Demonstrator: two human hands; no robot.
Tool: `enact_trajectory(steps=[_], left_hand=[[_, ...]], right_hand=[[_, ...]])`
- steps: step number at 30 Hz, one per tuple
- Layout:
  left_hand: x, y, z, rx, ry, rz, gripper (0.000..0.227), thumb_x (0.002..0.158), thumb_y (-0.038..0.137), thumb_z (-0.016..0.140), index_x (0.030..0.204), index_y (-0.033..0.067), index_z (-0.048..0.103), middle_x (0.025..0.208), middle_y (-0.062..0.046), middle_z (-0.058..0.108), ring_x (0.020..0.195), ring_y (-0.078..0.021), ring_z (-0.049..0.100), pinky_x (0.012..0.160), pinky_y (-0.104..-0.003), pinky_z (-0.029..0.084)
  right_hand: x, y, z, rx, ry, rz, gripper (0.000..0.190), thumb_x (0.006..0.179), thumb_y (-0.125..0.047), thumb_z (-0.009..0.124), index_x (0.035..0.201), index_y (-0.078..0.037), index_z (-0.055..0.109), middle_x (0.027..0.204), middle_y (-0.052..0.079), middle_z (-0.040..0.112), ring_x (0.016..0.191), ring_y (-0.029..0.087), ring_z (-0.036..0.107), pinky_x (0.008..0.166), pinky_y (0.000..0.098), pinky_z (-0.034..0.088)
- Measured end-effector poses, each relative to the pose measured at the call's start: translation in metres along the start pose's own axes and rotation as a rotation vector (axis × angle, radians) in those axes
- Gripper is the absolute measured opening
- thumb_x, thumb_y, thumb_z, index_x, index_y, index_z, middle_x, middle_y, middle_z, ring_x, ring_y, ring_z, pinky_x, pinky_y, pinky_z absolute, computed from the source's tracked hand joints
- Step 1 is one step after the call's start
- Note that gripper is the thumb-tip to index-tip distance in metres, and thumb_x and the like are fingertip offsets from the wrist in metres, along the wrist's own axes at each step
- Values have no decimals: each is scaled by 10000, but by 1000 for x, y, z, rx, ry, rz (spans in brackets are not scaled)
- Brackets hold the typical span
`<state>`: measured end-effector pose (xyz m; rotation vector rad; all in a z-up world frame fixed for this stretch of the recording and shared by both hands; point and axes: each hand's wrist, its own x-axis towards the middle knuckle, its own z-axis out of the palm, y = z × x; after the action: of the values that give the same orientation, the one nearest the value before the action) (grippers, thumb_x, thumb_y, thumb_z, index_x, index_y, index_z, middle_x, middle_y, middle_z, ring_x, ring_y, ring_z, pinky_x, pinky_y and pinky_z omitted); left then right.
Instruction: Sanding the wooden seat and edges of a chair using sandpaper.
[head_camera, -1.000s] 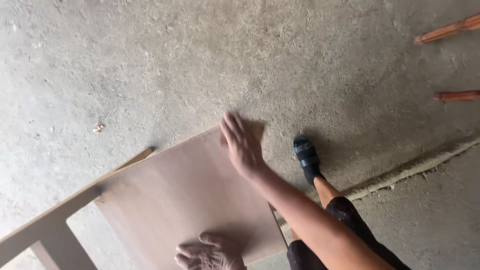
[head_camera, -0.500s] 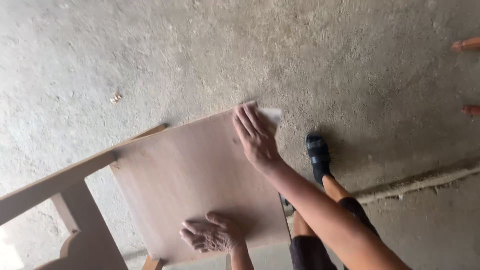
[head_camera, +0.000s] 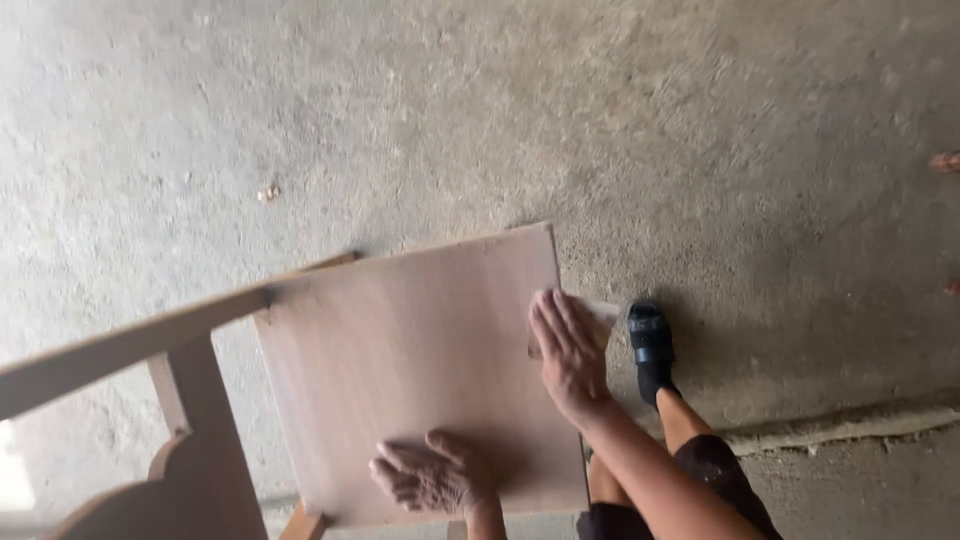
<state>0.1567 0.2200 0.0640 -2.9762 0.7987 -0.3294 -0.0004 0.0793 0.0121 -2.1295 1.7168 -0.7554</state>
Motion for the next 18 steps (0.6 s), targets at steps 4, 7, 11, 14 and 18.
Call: enact_trajectory(steps=[4,7,11,14,18], left_hand=[[3,-2,12,30,-22,-9,832,1036,630,304,1655,76,261,1641,-265,252,1477,-429,323,1120,-615,305],[-7,-19,-5,19,-12,63,829,1104,646,255,1678,48,233,1681,-257,253,1511,-457,319,1140,-610,329],[5,11,7,-8,12,13,852,1047,670,256,1659,78,263,1673,-242,256,1495,-426,330,1139,-599,326],[5,2,4,14,-29,-24,868,1013,684,270,1636,79,276,1635,-257,251,1471,-420,331,1113,-613,316],[9,15,-7,-81,-94,-50,868,1030,694,245,1634,71,251,1644,-283,224,1440,-438,315,1081,-639,334]], right_hand=[[65,3,9,-37,60,-8,350,1010,64,596,1343,-23,663,1480,156,600,1434,307,529,1238,462,427],[51,-13,-12,-53,21,29,356,976,25,620,1328,-8,665,1475,166,585,1415,325,532,1195,476,453],[39,8,12,-46,91,-13,337,988,50,626,1314,-23,670,1472,155,595,1403,311,557,1193,460,470],[78,6,14,-39,122,-28,310,1028,41,632,1327,-26,670,1458,150,606,1396,303,563,1201,455,461],[41,-8,-3,-87,86,11,361,979,87,583,1303,-33,685,1424,154,643,1367,316,591,1190,472,462]])
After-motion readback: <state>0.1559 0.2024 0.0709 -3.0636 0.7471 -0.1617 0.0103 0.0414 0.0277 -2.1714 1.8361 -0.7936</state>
